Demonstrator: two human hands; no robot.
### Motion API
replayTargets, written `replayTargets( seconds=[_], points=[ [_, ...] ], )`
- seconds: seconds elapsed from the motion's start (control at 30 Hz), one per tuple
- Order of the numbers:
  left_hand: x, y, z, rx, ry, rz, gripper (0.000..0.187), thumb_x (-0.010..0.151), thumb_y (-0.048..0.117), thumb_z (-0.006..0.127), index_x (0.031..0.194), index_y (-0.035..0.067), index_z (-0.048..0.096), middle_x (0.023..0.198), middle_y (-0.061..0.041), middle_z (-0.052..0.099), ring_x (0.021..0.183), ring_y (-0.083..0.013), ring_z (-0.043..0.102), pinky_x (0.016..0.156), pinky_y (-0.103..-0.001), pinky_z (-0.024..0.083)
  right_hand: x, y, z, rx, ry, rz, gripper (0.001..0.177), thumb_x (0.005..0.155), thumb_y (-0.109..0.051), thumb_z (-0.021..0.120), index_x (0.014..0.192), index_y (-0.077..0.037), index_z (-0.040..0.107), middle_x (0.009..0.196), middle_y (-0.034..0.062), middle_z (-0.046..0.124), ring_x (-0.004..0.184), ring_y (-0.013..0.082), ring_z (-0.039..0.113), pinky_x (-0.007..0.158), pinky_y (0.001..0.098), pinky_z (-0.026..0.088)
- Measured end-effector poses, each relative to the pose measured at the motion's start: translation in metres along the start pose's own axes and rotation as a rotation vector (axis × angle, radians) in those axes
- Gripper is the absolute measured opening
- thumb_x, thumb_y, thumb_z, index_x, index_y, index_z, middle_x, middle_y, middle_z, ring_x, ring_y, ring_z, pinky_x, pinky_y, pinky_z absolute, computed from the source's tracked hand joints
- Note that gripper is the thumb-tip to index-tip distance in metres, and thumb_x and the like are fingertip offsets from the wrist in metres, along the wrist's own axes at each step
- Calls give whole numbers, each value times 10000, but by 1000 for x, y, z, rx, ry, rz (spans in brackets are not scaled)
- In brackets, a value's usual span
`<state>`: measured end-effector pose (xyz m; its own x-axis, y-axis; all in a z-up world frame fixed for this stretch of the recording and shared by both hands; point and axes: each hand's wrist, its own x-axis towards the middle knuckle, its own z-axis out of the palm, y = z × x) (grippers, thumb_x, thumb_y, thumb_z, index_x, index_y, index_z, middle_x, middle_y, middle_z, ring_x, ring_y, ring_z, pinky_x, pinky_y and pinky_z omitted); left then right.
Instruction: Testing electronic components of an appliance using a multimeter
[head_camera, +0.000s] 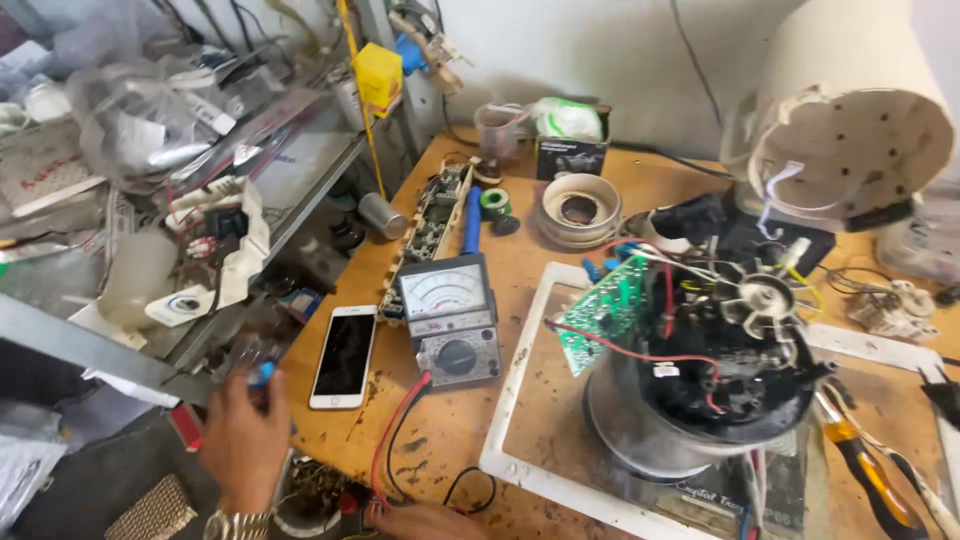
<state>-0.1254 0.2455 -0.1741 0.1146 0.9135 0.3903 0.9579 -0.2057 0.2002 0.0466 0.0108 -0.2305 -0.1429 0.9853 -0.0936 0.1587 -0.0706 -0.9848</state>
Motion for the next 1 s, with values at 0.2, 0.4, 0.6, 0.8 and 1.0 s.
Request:
replayTargets(
  seconds=[0.2, 0.4, 0.6, 0.8, 1.0],
  points=[
    [-79, 65, -69, -315, 310, 497, 448, 937, 326, 663, 1302, 65, 675, 1431, -178, 670, 1206, -323, 702, 915, -408, 561, 9, -146, -38, 124, 325, 140, 752, 892, -612, 501, 1580, -355, 337, 1598, -22, 460, 1450, 152, 470, 1124, 292, 365],
    [-99, 71, -88, -374, -391, 218, 553, 1003, 378, 357, 1533, 308, 499, 1528, 65, 563, 1330, -109, 583, 1048, -263, 489, 17, -115, -38, 215, 353, -36, 596, 954, -416, 566, 1493, -164, 537, 1053, 18, 672, 951, 89, 598, 833, 231, 452],
    [-118, 72, -56, -178, 5, 429, 560, 875, 304, 685, 1415, 164, 633, 1066, -38, 781, 921, -220, 756, 762, -344, 584, 15, -113, -26, 529, 598, 15, 447, 887, -191, 720, 1331, -141, 736, 966, -42, 721, 867, 22, 625, 841, 144, 524],
    [-128, 92, -71, -158, 55, 377, 602, 891, 322, 582, 1483, 214, 599, 937, 11, 733, 824, -213, 704, 705, -344, 548, 0, -105, -33, 45, 536, -275, 472, 1008, -315, 537, 1407, -65, 565, 1394, 131, 627, 1261, 229, 629, 1048, 339, 462],
    [-62, 58, -74, -95, -70, 69, 843, 890, 525, 484, 1635, 155, 348, 1165, -115, 633, 876, -310, 685, 670, -442, 607, -38, -109, -26, 79, 510, -142, 663, 925, -411, 651, 1527, -211, 457, 1563, 83, 489, 1440, 239, 486, 1147, 426, 361]
  ],
)
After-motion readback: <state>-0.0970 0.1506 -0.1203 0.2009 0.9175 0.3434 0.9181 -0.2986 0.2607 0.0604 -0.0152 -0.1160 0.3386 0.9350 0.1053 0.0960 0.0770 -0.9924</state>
